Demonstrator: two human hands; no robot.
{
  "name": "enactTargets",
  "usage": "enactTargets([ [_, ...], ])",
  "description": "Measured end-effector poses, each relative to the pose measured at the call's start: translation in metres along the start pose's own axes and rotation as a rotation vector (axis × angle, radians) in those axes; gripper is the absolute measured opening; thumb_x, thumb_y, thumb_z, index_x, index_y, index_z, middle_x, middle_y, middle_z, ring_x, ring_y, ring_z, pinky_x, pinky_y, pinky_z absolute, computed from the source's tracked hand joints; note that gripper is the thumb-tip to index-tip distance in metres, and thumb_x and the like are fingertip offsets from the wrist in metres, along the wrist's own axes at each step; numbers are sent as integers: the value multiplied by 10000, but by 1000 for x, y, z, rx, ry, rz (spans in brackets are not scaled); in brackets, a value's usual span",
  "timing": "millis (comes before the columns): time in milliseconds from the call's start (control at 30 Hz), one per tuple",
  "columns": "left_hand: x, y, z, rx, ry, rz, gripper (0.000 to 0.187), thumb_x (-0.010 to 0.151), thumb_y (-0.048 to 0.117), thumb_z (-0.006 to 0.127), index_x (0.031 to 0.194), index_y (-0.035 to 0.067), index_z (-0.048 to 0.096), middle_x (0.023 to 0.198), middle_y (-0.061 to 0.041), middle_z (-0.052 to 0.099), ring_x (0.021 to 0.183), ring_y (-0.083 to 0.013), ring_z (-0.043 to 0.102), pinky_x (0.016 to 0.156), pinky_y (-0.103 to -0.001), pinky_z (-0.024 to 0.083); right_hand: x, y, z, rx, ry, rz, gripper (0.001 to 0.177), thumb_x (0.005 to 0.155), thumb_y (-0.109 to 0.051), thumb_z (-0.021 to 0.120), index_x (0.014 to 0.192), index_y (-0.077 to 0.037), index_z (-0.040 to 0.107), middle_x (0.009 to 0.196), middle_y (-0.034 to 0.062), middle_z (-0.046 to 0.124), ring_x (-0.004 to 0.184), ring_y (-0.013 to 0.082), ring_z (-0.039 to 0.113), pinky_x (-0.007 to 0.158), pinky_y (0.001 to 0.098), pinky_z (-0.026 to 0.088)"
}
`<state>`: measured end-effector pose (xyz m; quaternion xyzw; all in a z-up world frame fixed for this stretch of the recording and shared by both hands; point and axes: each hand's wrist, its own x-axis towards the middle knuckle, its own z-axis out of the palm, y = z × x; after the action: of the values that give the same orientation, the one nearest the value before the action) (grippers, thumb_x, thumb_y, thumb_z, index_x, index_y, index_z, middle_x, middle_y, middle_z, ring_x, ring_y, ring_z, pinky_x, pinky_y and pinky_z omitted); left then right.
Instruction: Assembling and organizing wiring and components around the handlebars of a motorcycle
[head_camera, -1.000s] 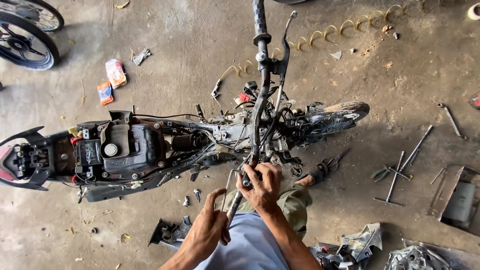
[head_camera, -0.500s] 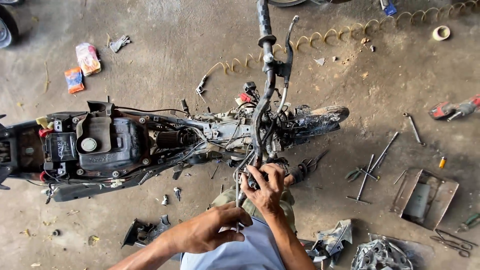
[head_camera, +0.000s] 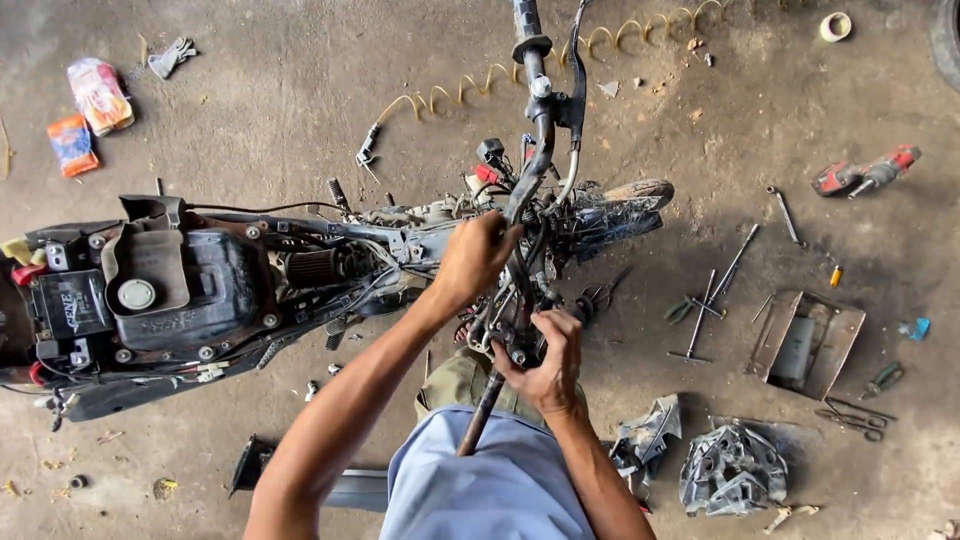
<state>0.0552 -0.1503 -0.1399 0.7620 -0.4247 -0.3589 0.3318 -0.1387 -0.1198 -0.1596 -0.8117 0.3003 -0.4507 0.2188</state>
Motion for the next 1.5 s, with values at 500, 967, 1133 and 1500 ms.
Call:
enactTargets([
  [500, -219, -17, -23, -294, -100, -207, 308, 1040, 337, 523, 1225, 92, 541, 894, -194, 766, 802, -388, 734, 698, -496, 575, -4, 3, -10, 123, -93, 1, 538, 788, -407, 817, 1161, -82, 605, 1134, 110, 631, 1050, 343, 608, 955, 491, 484],
  [967, -44, 1, -36, -193, -96, 336, 287, 1080, 329, 515, 1070, 45, 558, 845, -119, 662, 731, -279, 701, 631, -400, 603, 8, 2, -8, 116, -49, -64, 497, 816, -345, 786, 1156, -38, 592, 1131, 129, 625, 1035, 333, 606, 922, 474, 502],
  [1133, -160, -9, -48, -270, -172, -38, 506, 1073, 341, 515, 1147, -159, 510, 826, -338, 673, 792, -462, 690, 677, -566, 492, 11, 0, -7, 144, -48, -49, 505, 823, -368, 777, 1157, -49, 572, 1112, 124, 587, 1018, 321, 613, 923, 472, 504],
  [1500, -61, 39, -49, -144, -111, 400, 359, 1074, 398, 490, 1054, 46, 557, 817, -124, 599, 687, -260, 623, 638, -408, 562, 5, 5, -8, 143, -72, -53, 535, 807, -376, 772, 1166, -40, 563, 1118, 133, 581, 1039, 337, 600, 940, 478, 487],
])
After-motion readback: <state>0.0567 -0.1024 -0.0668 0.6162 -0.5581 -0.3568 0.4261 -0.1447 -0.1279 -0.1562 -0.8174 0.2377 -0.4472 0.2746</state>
